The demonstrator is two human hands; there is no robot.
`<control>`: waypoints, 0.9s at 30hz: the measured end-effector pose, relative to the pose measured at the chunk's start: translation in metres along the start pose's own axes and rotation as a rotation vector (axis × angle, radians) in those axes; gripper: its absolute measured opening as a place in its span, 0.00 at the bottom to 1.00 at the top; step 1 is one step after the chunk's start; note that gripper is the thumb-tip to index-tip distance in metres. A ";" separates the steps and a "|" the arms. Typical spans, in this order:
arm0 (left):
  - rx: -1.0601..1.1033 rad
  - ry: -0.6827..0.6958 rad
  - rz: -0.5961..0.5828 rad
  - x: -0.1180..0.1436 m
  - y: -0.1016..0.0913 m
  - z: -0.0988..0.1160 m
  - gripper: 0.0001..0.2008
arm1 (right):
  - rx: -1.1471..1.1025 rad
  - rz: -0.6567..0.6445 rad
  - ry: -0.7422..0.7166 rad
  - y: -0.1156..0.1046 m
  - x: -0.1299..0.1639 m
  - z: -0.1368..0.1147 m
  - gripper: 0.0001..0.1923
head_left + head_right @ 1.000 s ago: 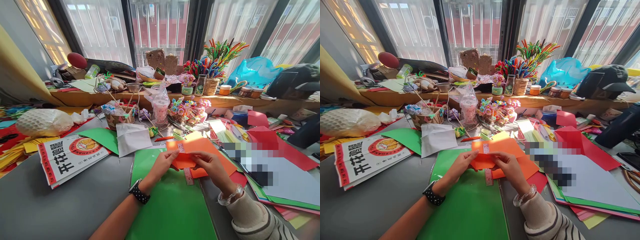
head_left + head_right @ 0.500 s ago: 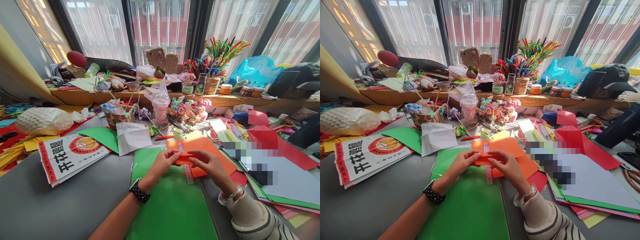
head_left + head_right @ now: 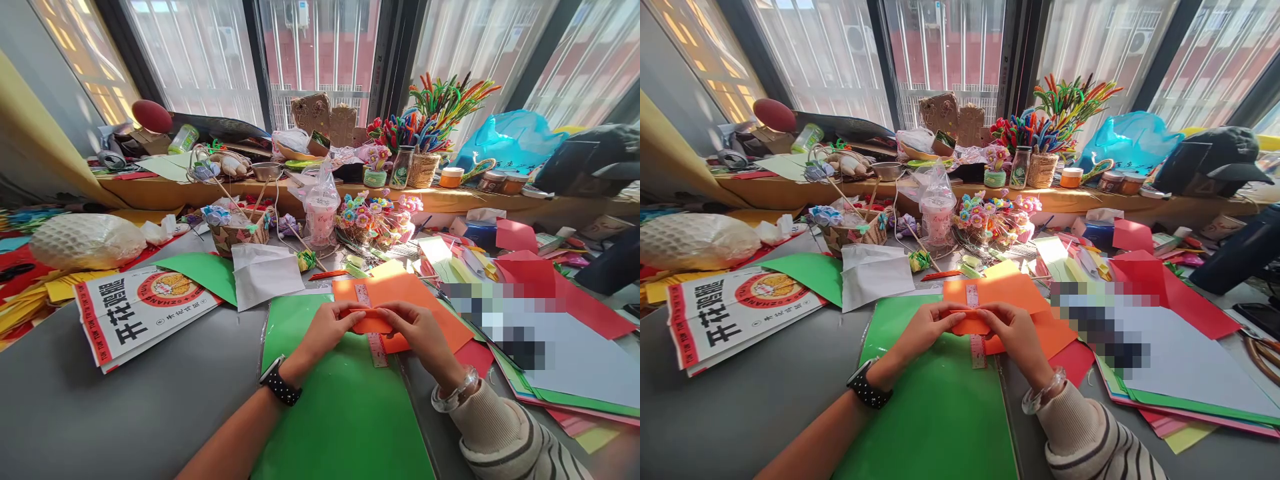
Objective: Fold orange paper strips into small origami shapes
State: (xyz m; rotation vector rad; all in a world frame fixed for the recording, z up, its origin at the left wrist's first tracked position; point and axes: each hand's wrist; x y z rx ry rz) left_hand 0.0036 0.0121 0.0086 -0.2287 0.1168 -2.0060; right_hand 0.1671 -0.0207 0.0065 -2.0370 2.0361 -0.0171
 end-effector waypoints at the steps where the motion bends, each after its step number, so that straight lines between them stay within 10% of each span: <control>1: 0.008 -0.005 0.000 0.000 0.000 0.000 0.14 | 0.010 0.010 -0.005 0.000 0.000 0.000 0.15; 27: -0.012 0.007 0.105 0.002 0.003 0.000 0.13 | 0.051 0.007 -0.040 0.003 0.001 0.000 0.14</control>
Point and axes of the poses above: each hand's wrist, its own x-axis away from the middle knuckle, its own y-axis out of the palm, z = x × y, and after that the axes turned 6 degrees about -y, right-handed
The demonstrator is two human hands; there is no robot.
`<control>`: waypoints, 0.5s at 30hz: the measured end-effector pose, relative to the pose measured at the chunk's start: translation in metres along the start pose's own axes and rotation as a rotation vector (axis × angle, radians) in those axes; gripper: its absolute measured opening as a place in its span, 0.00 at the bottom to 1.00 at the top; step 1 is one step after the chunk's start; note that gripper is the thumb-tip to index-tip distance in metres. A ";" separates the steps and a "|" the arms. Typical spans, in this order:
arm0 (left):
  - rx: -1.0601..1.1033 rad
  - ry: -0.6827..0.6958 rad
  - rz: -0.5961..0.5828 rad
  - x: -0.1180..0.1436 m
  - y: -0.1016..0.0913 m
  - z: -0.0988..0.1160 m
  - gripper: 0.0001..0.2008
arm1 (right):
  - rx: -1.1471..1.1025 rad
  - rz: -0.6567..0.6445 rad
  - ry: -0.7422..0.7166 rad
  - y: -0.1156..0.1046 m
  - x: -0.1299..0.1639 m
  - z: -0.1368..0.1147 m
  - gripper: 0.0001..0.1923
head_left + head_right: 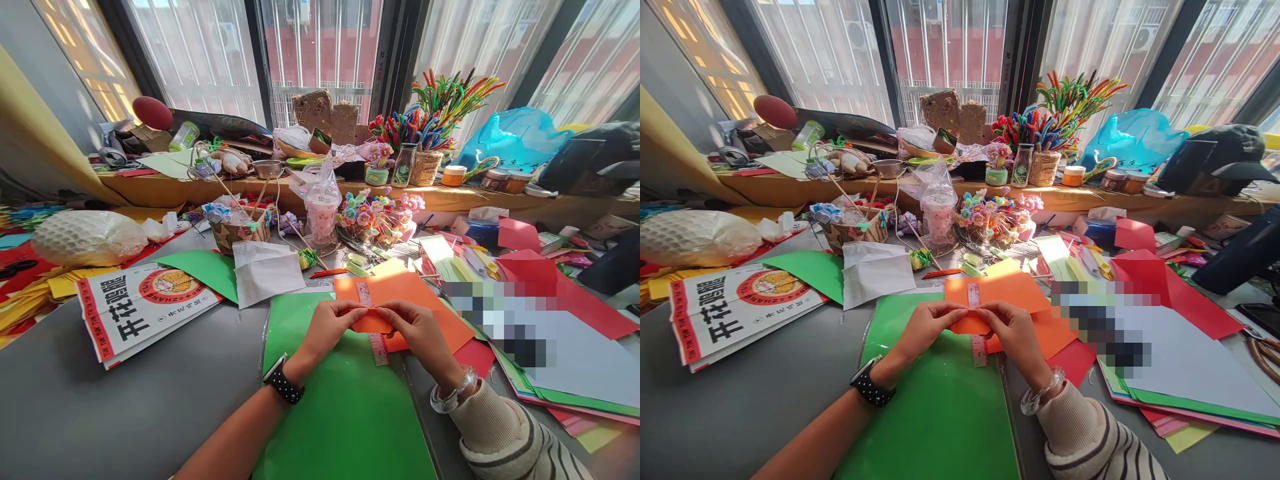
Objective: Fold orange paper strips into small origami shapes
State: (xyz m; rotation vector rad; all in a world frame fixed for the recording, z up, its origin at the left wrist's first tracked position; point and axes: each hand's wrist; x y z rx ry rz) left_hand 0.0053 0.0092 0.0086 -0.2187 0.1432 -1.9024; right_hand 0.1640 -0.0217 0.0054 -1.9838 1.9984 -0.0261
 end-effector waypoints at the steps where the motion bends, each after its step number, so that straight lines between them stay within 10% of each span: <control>1: -0.013 0.014 0.005 0.000 0.000 0.000 0.13 | 0.011 -0.003 -0.006 0.000 0.000 0.001 0.14; 15: -0.117 0.139 0.049 0.005 0.004 -0.001 0.11 | 0.203 0.005 -0.120 -0.002 0.002 -0.002 0.09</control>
Point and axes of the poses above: each hand's wrist, its own x-axis away from the middle knuckle, its own y-axis out of the palm, z = x × y, and after that the axes turned 6 degrees about -y, right-handed
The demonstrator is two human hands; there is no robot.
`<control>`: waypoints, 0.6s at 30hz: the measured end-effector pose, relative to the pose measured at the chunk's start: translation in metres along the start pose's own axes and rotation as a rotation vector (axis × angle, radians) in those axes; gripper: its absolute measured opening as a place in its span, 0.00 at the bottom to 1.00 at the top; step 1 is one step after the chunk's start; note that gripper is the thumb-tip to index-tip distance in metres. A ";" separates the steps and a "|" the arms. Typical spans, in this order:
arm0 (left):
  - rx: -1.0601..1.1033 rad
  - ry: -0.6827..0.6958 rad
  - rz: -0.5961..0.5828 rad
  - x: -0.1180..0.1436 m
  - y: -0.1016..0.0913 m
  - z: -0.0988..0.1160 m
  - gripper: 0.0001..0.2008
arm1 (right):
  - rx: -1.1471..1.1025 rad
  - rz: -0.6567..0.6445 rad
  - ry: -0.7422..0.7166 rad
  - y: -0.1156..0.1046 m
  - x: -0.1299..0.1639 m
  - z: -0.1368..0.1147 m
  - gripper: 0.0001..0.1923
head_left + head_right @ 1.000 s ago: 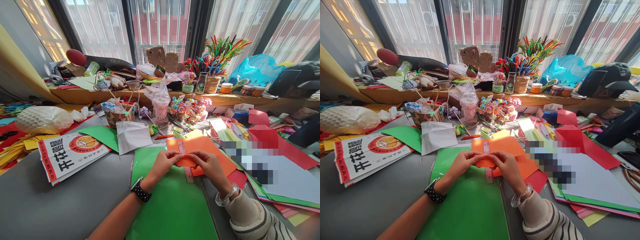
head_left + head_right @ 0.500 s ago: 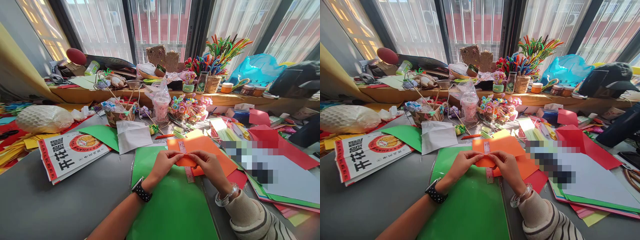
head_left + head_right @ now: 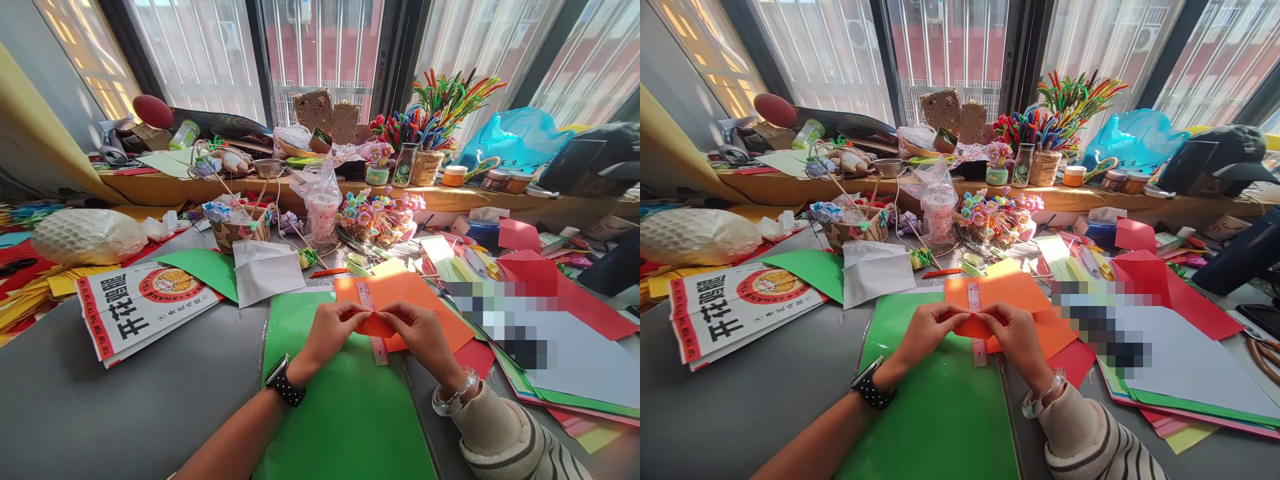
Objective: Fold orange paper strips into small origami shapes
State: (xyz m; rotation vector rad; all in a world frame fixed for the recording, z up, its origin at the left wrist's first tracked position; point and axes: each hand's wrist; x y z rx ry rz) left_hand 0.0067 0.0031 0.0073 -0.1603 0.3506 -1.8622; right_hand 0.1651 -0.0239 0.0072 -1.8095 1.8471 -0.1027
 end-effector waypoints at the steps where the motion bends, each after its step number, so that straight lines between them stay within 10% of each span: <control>1: 0.016 -0.017 0.004 0.000 0.000 0.000 0.11 | 0.005 -0.001 0.006 -0.001 0.000 0.000 0.09; 18: 0.175 -0.164 0.046 -0.006 -0.002 -0.001 0.13 | -0.095 -0.094 0.110 -0.009 -0.005 0.006 0.11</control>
Point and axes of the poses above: each hand's wrist, its own x-axis away from the middle knuckle, its own y-axis out of the palm, z = x × y, and after that the axes turned 6 degrees about -y, right-handed
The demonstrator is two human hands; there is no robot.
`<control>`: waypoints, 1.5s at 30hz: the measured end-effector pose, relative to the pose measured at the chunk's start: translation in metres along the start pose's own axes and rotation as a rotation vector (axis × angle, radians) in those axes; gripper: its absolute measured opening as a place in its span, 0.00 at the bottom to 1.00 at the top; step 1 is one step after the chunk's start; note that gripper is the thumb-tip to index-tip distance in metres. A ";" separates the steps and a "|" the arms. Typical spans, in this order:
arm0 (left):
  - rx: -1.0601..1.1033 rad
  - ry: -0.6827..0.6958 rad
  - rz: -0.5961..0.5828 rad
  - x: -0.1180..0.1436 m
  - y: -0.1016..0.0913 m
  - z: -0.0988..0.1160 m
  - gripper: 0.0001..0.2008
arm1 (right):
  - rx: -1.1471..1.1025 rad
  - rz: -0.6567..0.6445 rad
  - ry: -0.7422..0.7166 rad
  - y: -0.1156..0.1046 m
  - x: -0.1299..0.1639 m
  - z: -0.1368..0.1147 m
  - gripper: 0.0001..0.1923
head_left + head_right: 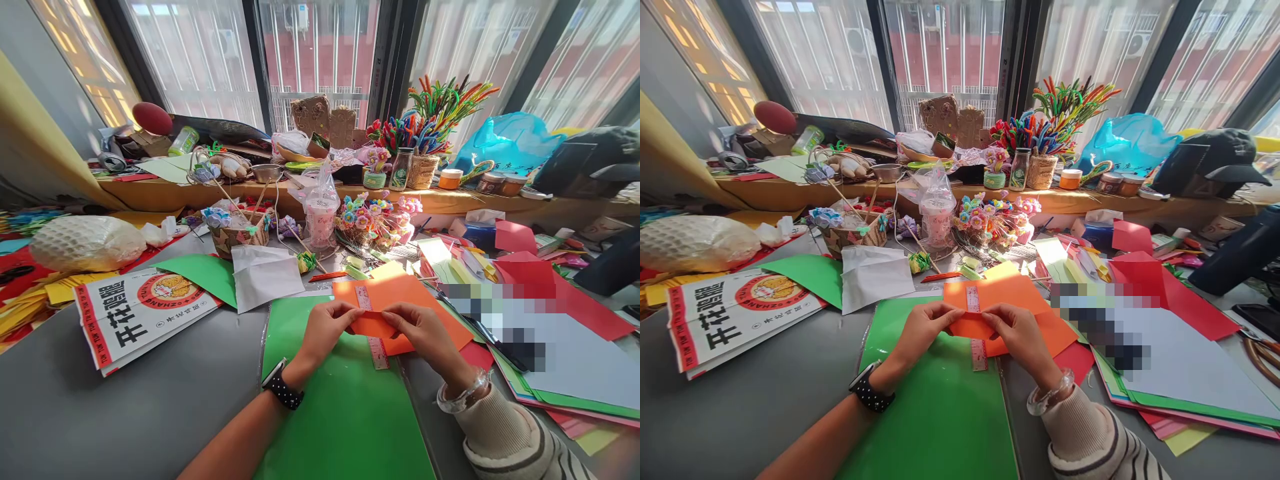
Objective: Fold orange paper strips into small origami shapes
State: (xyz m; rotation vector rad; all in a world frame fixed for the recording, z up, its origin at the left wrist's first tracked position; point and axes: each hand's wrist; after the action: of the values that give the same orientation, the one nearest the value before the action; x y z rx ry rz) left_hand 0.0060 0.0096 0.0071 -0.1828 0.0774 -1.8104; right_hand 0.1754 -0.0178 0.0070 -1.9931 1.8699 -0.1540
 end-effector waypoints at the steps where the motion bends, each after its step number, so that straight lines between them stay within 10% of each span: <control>1: 0.004 -0.005 0.001 0.000 0.000 0.000 0.13 | 0.007 0.004 0.003 -0.001 0.000 0.000 0.12; 30: -0.162 0.183 -0.096 0.007 0.005 -0.004 0.09 | 0.163 -0.061 -0.098 0.002 0.004 -0.012 0.11; 45: 0.093 0.037 -0.079 -0.001 -0.002 -0.003 0.11 | 0.109 -0.011 -0.073 -0.019 -0.001 -0.009 0.12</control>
State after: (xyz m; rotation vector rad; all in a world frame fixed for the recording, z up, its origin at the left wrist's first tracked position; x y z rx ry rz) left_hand 0.0040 0.0112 0.0046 -0.0876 0.0126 -1.8924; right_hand 0.1896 -0.0183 0.0217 -1.9100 1.7676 -0.1806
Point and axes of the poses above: each hand's wrist, its own x-axis away from the middle knuckle, its own y-axis out of the palm, z = x × y, and after that the axes turned 6 degrees about -y, right-handed
